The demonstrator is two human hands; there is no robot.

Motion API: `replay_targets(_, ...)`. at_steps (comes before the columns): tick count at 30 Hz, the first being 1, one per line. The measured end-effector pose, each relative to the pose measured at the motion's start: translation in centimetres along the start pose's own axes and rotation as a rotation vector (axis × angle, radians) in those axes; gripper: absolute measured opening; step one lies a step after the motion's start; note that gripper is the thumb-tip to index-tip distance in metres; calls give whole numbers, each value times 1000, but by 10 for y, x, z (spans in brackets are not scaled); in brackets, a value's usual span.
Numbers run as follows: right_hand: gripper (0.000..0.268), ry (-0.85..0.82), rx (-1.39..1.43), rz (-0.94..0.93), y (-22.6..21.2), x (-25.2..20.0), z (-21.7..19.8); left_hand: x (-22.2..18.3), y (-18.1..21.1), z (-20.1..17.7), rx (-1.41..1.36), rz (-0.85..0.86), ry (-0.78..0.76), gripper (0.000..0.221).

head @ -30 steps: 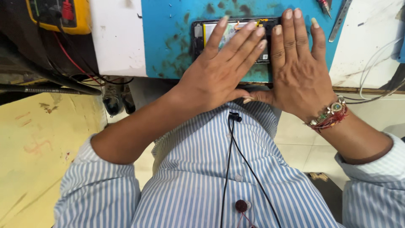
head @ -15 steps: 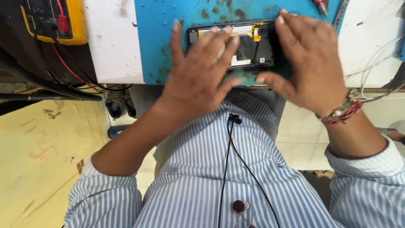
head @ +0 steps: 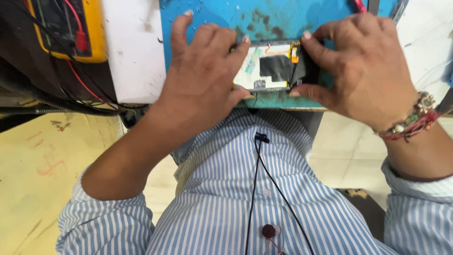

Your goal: The person disassembles a smartphone, removes the battery, and then reassembles the device. They use a red screwdriver to remove screws from the back cover and a plastic pry tool to disconnect internal components. The person carefully places the battery back into the chassis and secures the back cover.

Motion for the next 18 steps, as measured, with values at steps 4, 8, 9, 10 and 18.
replay_targets(4, 77, -15, -16, -23, -2, 8, -2, 11, 2, -4, 75, 34, -41, 75)
replay_targets(8, 79, -20, 88, -93, -4, 19, 6, 14, -2, -3, 70, 64, -49, 76)
replay_targets(9, 78, -13, 100, -105, -5, 23, 7, 13, -3, -3, 72, 72, -38, 76)
replay_targets(10, 78, -8, 117, -123, -6, 26, 9, 11, -2, -2, 73, 73, -31, 76)
replay_targets(18, 77, -8, 104, -162, -21, 37, 2, 11, -9, 1, -13, 89, -8, 71)
Point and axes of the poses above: each hand's wrist, its own x-axis towards the middle knuckle, its own z-axis out of the palm, y = z × x, the point moved 2 cm from there along x, towards the middle knuckle, and after that the axes turned 5 degrees about z, right-handed, at the moved point
